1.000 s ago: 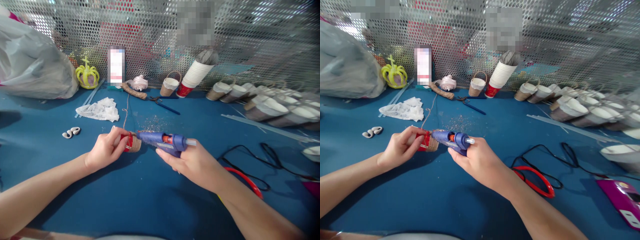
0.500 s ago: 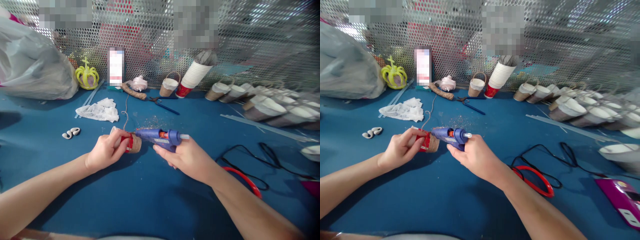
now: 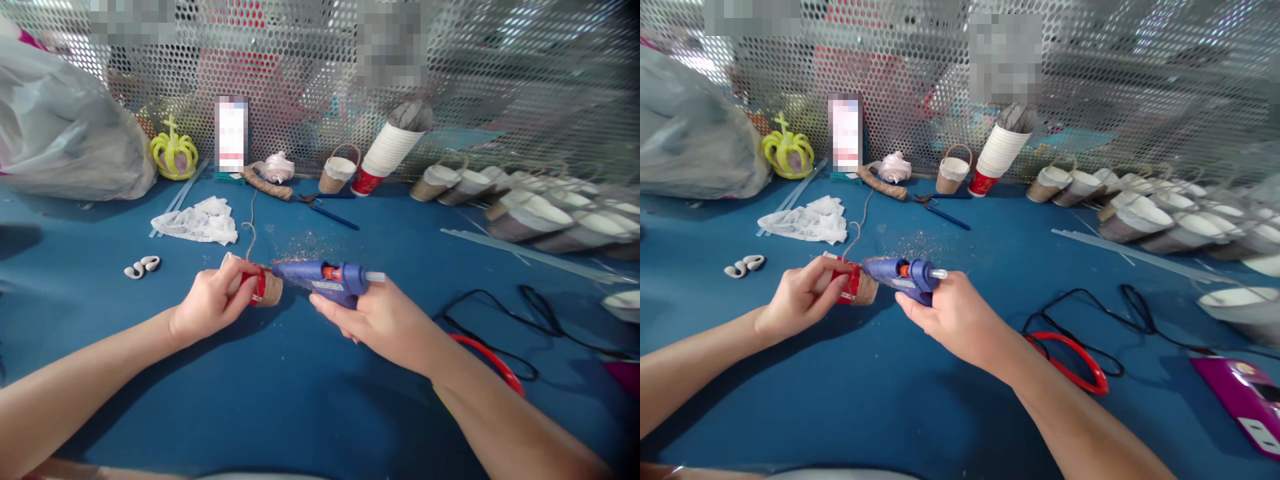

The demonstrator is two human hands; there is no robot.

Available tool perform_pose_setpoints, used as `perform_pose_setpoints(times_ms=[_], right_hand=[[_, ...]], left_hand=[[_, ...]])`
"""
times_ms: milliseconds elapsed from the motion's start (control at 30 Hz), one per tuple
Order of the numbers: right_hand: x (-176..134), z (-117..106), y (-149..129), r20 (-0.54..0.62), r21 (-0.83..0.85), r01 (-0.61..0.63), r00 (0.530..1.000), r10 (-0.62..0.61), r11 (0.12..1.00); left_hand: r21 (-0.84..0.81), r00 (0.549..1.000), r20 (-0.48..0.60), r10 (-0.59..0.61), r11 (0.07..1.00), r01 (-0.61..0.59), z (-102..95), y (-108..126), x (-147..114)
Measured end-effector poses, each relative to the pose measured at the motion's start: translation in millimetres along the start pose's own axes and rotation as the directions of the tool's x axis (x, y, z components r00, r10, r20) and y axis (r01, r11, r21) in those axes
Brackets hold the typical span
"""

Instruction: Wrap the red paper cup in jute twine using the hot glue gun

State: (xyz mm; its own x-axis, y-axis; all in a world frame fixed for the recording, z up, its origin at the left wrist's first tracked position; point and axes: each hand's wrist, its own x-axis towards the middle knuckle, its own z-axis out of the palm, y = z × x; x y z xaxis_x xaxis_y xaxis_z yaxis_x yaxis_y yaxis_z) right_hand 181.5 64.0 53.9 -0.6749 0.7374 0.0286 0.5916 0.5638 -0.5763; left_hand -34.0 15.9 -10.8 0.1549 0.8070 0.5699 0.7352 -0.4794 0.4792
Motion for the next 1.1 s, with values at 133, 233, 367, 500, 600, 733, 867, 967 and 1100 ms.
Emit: perform_pose_setpoints(times_ms=[133, 233, 367, 500, 600, 733, 867, 967, 1100], right_hand=[[0, -1, 0, 0.003, -0.019, -0.018, 1.0, 0.018, 1.0], [0, 0, 0, -0.011, -0.03, -0.037, 0.999, 0.037, 0.999], [0, 0, 0, -0.009, -0.001, -0.034, 0.999, 0.034, 0.999], [-2, -2, 0, 0.014, 0.01, -0.029, 0.999, 0.029, 1.0], [-2, -2, -1, 0.0, -0.004, -0.04, 0.999, 0.04, 0.999], [-1, -1, -2, -0.022, -0.002, -0.026, 0.999, 0.026, 1.0], [-2, -3, -2, 0.001, -0.001, -0.02, 1.0, 0.02, 1.0], [-5, -5, -1, 0.023, 0.016, -0.017, 1.0, 0.017, 1.0], [-7, -10, 1, 0.029, 0.124, -0.096, 0.995, 0.093, 0.988]], left_hand=[[0.018, 1.0, 0.004, -0.013, 1.0, 0.013, -0.1, 0, 0], [0.04, 1.0, 0.0, -0.02, 0.999, 0.02, 0.3, 0, -1], [0.033, 1.0, 0.002, -0.017, 0.999, 0.017, 0.5, 1, 0], [0.027, 0.999, 0.023, -0.043, 0.999, 0.042, 0.0, 1, 0], [0.034, 0.998, 0.029, -0.062, 0.998, 0.061, -0.2, 1, 0], [0.04, 0.998, 0.022, -0.061, 0.997, 0.06, -0.3, 1, -1], [-0.003, 0.995, 0.025, -0.095, 0.995, 0.095, -0.3, 0, -1], [-0.055, 0.99, 0.019, -0.142, 0.988, 0.143, -0.2, 0, 0], [-0.064, 0.982, 0.006, -0.188, 0.98, 0.188, -0.2, 0, 1]])
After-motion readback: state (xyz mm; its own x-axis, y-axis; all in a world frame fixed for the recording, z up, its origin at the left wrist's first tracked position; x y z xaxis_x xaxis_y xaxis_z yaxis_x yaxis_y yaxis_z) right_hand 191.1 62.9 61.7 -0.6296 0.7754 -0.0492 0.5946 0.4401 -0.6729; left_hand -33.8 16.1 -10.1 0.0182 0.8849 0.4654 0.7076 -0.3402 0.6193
